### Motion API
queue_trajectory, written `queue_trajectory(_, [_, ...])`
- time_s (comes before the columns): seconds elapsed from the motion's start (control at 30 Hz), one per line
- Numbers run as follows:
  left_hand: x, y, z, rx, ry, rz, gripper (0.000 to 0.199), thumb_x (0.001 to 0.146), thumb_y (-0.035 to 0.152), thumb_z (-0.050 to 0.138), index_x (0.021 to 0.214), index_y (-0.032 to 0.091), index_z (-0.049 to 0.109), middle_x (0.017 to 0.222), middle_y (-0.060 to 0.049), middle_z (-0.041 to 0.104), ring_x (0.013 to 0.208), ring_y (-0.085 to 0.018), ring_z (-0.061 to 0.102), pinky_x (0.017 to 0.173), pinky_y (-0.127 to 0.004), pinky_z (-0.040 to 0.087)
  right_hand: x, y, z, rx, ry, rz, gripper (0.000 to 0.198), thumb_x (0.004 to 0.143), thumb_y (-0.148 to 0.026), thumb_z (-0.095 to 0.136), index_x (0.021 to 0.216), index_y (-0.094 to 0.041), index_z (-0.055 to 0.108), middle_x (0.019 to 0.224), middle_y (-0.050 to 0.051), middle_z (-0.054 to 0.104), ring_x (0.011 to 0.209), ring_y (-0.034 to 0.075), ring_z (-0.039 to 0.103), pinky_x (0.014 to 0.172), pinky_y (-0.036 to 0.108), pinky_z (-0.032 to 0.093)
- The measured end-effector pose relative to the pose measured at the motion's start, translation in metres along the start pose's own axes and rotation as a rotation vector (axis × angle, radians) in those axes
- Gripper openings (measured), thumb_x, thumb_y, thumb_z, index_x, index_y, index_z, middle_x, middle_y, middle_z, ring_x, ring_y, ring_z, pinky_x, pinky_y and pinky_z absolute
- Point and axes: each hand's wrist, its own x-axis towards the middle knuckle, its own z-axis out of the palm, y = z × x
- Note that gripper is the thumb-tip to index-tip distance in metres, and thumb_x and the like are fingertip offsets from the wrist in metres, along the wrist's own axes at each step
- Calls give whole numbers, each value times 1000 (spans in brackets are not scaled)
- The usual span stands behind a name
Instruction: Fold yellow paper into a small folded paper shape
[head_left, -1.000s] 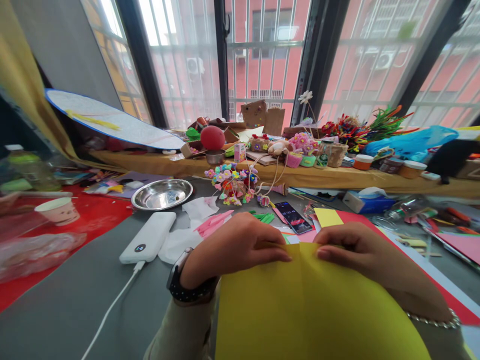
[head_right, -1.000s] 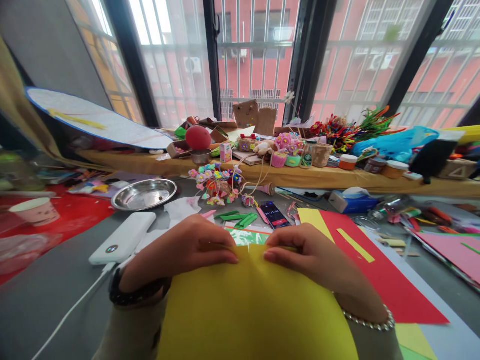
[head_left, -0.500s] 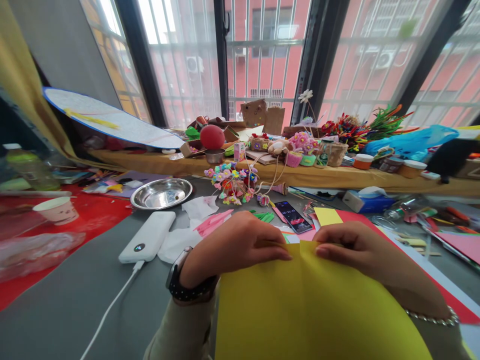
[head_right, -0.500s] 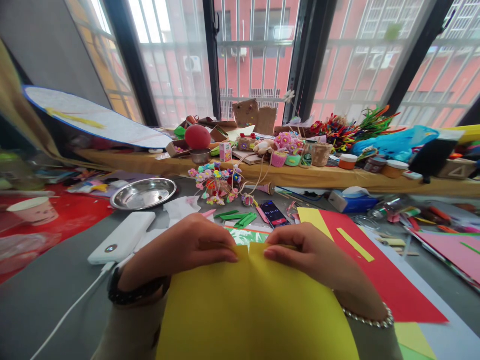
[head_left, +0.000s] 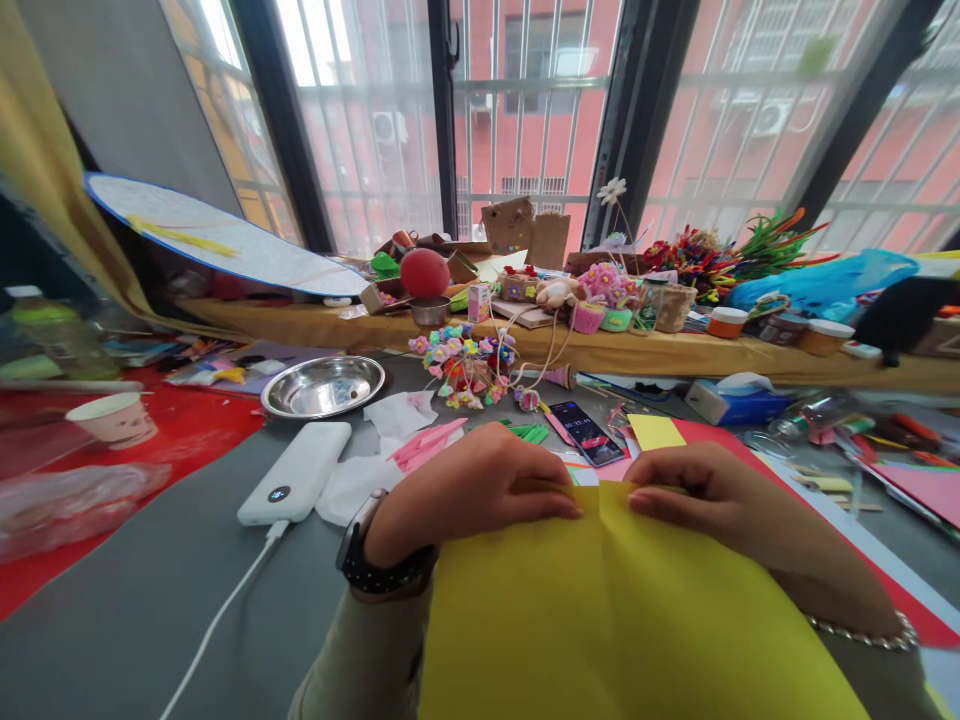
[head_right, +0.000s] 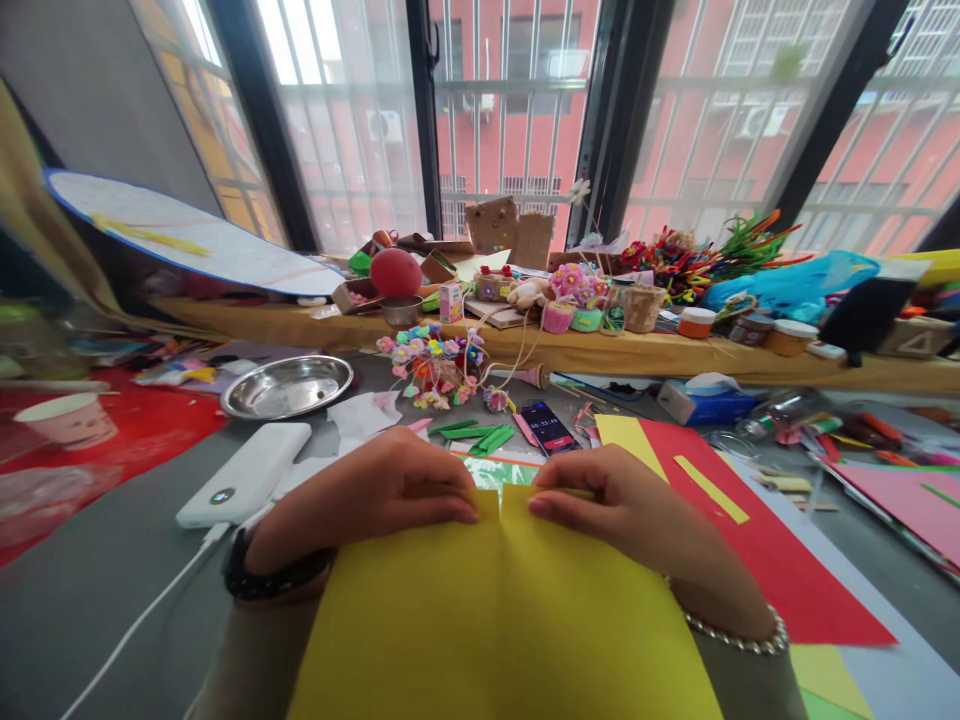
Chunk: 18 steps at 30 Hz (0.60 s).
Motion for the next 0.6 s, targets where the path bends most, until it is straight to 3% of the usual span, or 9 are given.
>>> queue_trajectory(0.6, [-2, 1, -1, -34, 16, -5, 21, 79, 28, 44, 79, 16, 61, 61, 3, 57, 52, -5, 45, 51, -14, 31, -3, 4, -3, 49, -27, 24, 25, 70, -42, 53, 72, -17, 56, 57, -2, 51, 48, 8, 45, 41, 17, 31])
